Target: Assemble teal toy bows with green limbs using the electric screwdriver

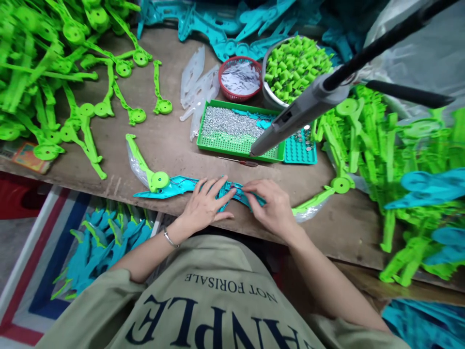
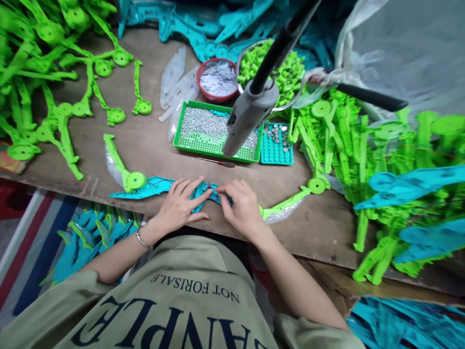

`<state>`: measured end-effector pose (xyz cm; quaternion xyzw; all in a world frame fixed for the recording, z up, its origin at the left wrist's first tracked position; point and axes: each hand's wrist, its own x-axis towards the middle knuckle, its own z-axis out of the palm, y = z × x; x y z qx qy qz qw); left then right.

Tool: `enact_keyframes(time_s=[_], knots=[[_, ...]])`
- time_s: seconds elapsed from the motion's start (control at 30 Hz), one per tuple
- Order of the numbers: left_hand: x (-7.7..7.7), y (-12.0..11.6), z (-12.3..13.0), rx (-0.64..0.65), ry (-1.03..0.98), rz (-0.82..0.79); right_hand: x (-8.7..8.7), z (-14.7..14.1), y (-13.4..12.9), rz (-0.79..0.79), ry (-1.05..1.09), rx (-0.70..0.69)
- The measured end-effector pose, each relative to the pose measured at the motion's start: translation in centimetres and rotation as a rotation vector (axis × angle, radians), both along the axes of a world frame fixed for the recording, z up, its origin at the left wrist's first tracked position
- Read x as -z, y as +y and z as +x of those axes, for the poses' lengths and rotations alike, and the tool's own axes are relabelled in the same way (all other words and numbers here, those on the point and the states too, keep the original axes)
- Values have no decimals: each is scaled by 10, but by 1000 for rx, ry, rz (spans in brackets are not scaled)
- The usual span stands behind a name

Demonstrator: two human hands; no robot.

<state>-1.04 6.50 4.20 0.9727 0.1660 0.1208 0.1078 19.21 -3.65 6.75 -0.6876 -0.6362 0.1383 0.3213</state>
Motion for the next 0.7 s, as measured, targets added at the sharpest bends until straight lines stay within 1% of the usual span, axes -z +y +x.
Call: enact_keyframes(time_s=[0.13, 0.17, 0.23, 0.3, 0.33, 0.37, 0.43, 0.5, 0.6, 0.7], knots=[[5, -3, -2, -21, -38, 23, 7, 9, 25, -118, 103, -40], [7, -6, -5, -30, -75, 37, 9, 9, 29, -139, 112, -60], [11, -15, -12, -44, -226, 82, 14, 10, 32, -158, 124, -89], [14, -27, -20, -7, -402, 118, 17, 9, 32, -155, 130, -99], [15, -34, -22, 35, -456, 118, 18, 9, 32, -152, 132, -98], [15, -40, -24, 78, -467, 104, 18, 9, 31, -147, 133, -95], [14, -48, -22, 109, -408, 61, 19, 8, 31, -133, 131, -87], [12, -49, -14, 58, -323, 35, 19, 8, 31, -116, 130, -84], [10, -40, -1, -16, -210, 21, 20, 9, 32, -99, 137, -98], [11, -34, 5, -4, -128, -3, 21, 10, 33, -87, 150, -116]])
